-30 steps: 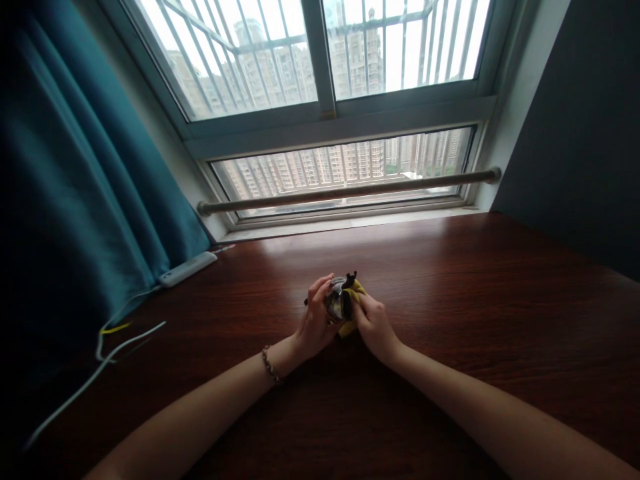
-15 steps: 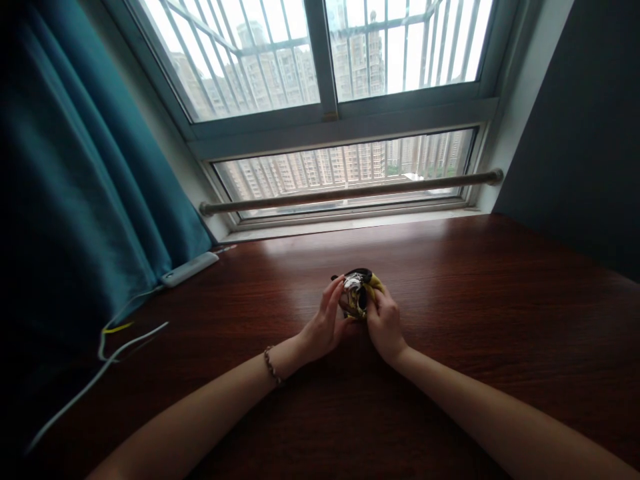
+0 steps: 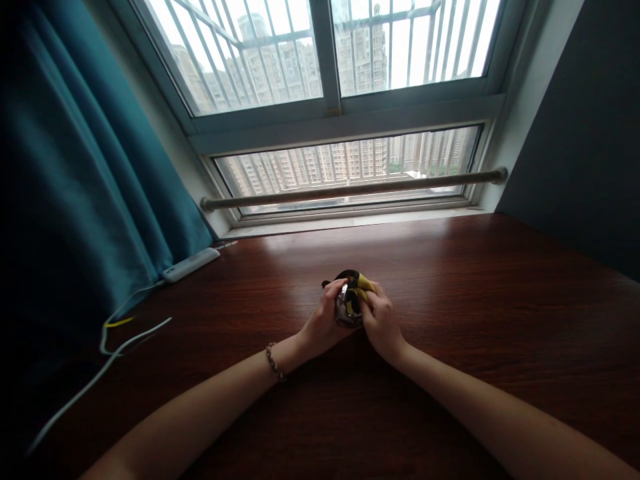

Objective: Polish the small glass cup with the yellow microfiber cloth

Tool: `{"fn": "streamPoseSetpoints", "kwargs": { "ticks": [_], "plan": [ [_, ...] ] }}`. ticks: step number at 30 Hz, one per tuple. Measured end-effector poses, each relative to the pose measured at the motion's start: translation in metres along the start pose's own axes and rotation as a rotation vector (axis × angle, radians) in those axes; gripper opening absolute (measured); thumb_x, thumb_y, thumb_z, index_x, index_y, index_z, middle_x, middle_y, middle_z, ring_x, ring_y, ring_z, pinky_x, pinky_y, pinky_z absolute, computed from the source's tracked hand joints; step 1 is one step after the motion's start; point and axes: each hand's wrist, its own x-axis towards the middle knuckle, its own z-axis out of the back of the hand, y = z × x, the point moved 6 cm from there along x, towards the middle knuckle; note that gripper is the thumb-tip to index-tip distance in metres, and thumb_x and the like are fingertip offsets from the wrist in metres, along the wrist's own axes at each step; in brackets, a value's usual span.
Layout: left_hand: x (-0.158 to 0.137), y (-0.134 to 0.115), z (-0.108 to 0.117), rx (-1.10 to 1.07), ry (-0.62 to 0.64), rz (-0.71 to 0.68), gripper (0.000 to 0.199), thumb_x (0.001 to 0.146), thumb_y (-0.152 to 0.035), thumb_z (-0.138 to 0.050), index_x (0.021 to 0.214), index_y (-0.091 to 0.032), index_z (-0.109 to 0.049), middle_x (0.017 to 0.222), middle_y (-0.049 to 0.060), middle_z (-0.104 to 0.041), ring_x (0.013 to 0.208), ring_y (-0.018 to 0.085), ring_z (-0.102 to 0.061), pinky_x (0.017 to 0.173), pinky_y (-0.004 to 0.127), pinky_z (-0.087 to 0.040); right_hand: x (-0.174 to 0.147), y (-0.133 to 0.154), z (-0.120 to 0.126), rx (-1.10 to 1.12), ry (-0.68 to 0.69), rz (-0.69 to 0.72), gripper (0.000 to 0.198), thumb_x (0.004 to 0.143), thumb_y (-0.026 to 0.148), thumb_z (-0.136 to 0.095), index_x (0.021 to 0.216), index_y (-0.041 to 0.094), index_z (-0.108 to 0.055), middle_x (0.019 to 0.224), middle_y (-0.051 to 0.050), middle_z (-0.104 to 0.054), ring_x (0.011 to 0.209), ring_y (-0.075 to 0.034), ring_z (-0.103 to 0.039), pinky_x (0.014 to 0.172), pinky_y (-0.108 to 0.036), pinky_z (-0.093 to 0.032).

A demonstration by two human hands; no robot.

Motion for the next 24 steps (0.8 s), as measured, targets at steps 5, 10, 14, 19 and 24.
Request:
{"fn": "streamPoseSetpoints", "kwargs": {
  "ticks": [5,10,14,19,24],
  "plan": [
    [-0.004,0.004,0.006,0.087,-0.095,-0.043,0.079,0.073,-0.014,-0.06,0.137,-0.018,-0.013,0.135,0.016,-0.025,0.126,0.028,-0.029,0.103,0.045,-0.032,0.001,-0.004,-0.005,0.17,0.081,-0.146,0.022,0.086,0.031,-0.048,0.083,0.016,-0.064,0.095,-0.009,-0.057,0.089,-0.022,-0.053,0.078,-0.032,-0.039],
    [-0.005,0.003,0.01,0.117,-0.12,-0.063,0.075,0.077,-0.016,-0.057,0.137,-0.018,-0.014,0.136,0.016,-0.024,0.126,0.027,-0.029,0.103,0.045,-0.033,0.001,-0.008,-0.008,0.325,0.114,-0.262,0.027,0.081,0.039,-0.055,0.072,0.014,-0.063,0.082,-0.007,-0.057,0.075,-0.02,-0.053,0.066,-0.029,-0.04],
    [-0.002,0.005,0.012,0.055,-0.146,-0.047,0.074,0.075,-0.019,-0.062,0.135,-0.021,-0.019,0.133,0.015,-0.028,0.124,0.026,-0.033,0.101,0.044,-0.036,-0.001,-0.015,-0.011,0.515,0.126,-0.4,0.03,0.081,0.042,-0.051,0.079,0.014,-0.06,0.071,-0.005,-0.057,0.064,-0.018,-0.054,0.057,-0.028,-0.043],
    [0.002,0.018,0.018,-0.045,-0.233,0.064,0.087,0.062,-0.028,-0.077,0.13,-0.022,-0.023,0.13,0.014,-0.034,0.122,0.026,-0.037,0.101,0.043,-0.035,0.001,-0.026,-0.011,0.635,0.068,-0.453,0.04,0.08,0.048,-0.044,0.073,0.012,-0.062,0.066,-0.009,-0.061,0.062,-0.021,-0.059,0.059,-0.032,-0.049],
    [-0.001,0.039,0.021,-0.124,-0.291,0.298,0.091,0.056,-0.033,-0.08,0.127,-0.022,-0.024,0.124,0.013,-0.041,0.116,0.025,-0.045,0.099,0.041,-0.038,0.007,-0.04,0.002,0.559,-0.111,-0.424,0.047,0.084,0.05,-0.035,0.089,0.014,-0.064,0.08,-0.011,-0.063,0.075,-0.025,-0.061,0.068,-0.038,-0.05]
  ]
}}
